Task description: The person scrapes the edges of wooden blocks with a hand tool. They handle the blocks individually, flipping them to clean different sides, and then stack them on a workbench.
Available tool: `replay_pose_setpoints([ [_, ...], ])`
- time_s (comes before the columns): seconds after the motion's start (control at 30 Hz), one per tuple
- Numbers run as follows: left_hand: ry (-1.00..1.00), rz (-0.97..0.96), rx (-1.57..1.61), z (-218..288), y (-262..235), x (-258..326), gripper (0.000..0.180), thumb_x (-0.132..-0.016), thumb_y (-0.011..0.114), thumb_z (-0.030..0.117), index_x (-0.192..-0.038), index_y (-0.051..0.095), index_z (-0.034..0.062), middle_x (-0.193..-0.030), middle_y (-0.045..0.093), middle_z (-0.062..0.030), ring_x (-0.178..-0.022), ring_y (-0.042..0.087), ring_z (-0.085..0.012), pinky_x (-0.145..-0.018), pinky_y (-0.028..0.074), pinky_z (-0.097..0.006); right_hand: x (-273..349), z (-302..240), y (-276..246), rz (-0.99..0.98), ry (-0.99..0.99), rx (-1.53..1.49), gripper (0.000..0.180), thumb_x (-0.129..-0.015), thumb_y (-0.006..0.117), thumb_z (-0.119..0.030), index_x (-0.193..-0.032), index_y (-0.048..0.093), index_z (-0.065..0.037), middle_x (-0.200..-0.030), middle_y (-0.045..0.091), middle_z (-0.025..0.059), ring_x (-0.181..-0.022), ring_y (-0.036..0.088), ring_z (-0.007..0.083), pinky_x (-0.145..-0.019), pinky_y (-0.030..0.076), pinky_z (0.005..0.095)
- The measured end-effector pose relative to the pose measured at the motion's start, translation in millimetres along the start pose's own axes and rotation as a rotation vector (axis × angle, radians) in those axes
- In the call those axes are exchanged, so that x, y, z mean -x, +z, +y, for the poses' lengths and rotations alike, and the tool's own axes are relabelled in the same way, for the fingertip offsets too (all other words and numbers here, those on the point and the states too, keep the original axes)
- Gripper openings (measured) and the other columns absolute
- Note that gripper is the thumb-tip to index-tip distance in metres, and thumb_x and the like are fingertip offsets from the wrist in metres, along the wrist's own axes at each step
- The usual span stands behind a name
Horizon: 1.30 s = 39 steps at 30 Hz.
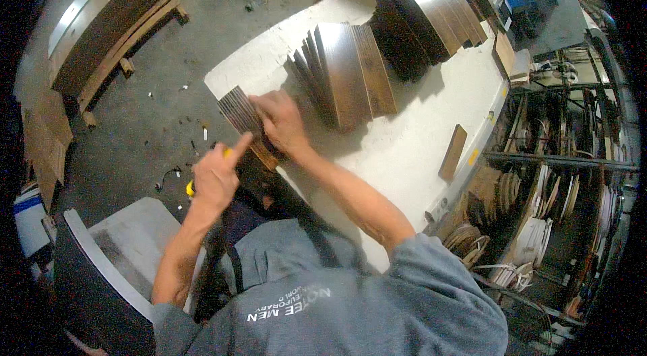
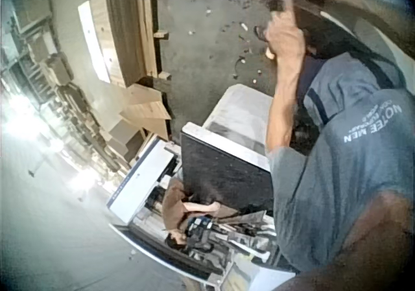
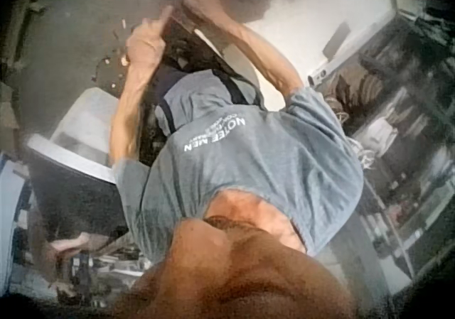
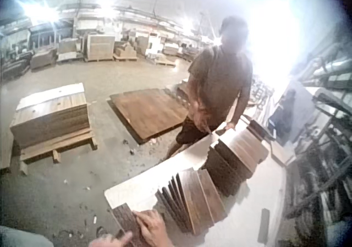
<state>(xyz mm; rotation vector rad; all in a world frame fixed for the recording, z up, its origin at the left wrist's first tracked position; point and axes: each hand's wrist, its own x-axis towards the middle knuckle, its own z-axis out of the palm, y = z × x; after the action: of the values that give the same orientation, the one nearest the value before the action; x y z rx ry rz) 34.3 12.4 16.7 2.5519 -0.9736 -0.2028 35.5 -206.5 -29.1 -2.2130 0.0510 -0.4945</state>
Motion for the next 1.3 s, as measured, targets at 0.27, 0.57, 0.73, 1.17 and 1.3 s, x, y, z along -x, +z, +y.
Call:
replay_pose_setpoints([
  [0.27, 0.03, 0.189, 0.388, 14.7, 26.8, 57.1, 0.052, -0.095, 0.058, 0.004, -0.147, 0.062, 0.0129, -0.085, 0.062, -0.0132, -0.074, 0.064, -0.0304, -0.087, 0.054, -0.052, -7.6, 5.0, -0.5, 0.001, -0.029, 0.012, 0.027, -0.091, 0.067, -0.006, -0.116, 0.077, -0.007, -0.095, 0.072, 0.0146, -0.094, 0.064, 0.0343, -0.086, 0.049, 0.0462],
  [0.57, -0.144, 0.608, 0.78, -48.3, 80.2, -45.9, 0.043, -0.105, 0.055, 0.006, -0.148, 0.061, 0.0053, -0.104, 0.074, -0.0173, -0.083, 0.066, -0.0199, -0.072, 0.054, -0.035, -1.9, -5.8, -4.3, -0.071, 0.015, 0.03, 0.036, -0.094, 0.061, -0.003, -0.127, 0.074, -0.009, -0.104, 0.07, 0.0185, -0.1, 0.064, 0.036, -0.09, 0.051, 0.0441],
  [0.73, 0.139, 0.331, 0.636, -2.3, 78.8, 16.6, 0.046, -0.094, 0.057, -0.002, -0.138, 0.068, 0.0047, -0.103, 0.072, -0.0208, -0.088, 0.07, -0.0367, -0.076, 0.057, -0.046, 0.7, -8.9, 1.8, -0.046, 0.068, -0.017, 0.039, -0.089, 0.061, -0.001, -0.125, 0.074, -0.006, -0.102, 0.07, 0.0181, -0.097, 0.063, 0.0361, -0.089, 0.051, 0.0445],
  [1.17, -0.912, 0.264, 1.354, 0.4, 31.3, 134.1, 0.063, -0.108, 0.05, 0.005, -0.167, 0.026, 0.0066, -0.095, 0.064, -0.0077, -0.07, 0.058, -0.0132, -0.064, 0.055, -0.03, 23.4, -55.6, -5.2, -0.262, 0.023, 0.423, 0.084, -0.082, 0.081, -0.029, -0.154, 0.046, -0.004, -0.128, 0.056, 0.0248, -0.116, 0.055, 0.0404, -0.094, 0.048, 0.0506],
  [1.3, -0.841, 0.205, 1.354, -7.2, 34.0, 120.1, 0.056, -0.108, 0.051, 0.007, -0.161, 0.035, 0.0015, -0.096, 0.065, -0.0077, -0.075, 0.061, -0.0131, -0.066, 0.056, -0.03, 49.1, -86.6, -40.6, -0.179, -0.033, 0.096, 0.077, -0.079, 0.077, -0.02, -0.148, 0.05, 0.0, -0.126, 0.056, 0.0253, -0.114, 0.056, 0.0425, -0.095, 0.052, 0.051],
])
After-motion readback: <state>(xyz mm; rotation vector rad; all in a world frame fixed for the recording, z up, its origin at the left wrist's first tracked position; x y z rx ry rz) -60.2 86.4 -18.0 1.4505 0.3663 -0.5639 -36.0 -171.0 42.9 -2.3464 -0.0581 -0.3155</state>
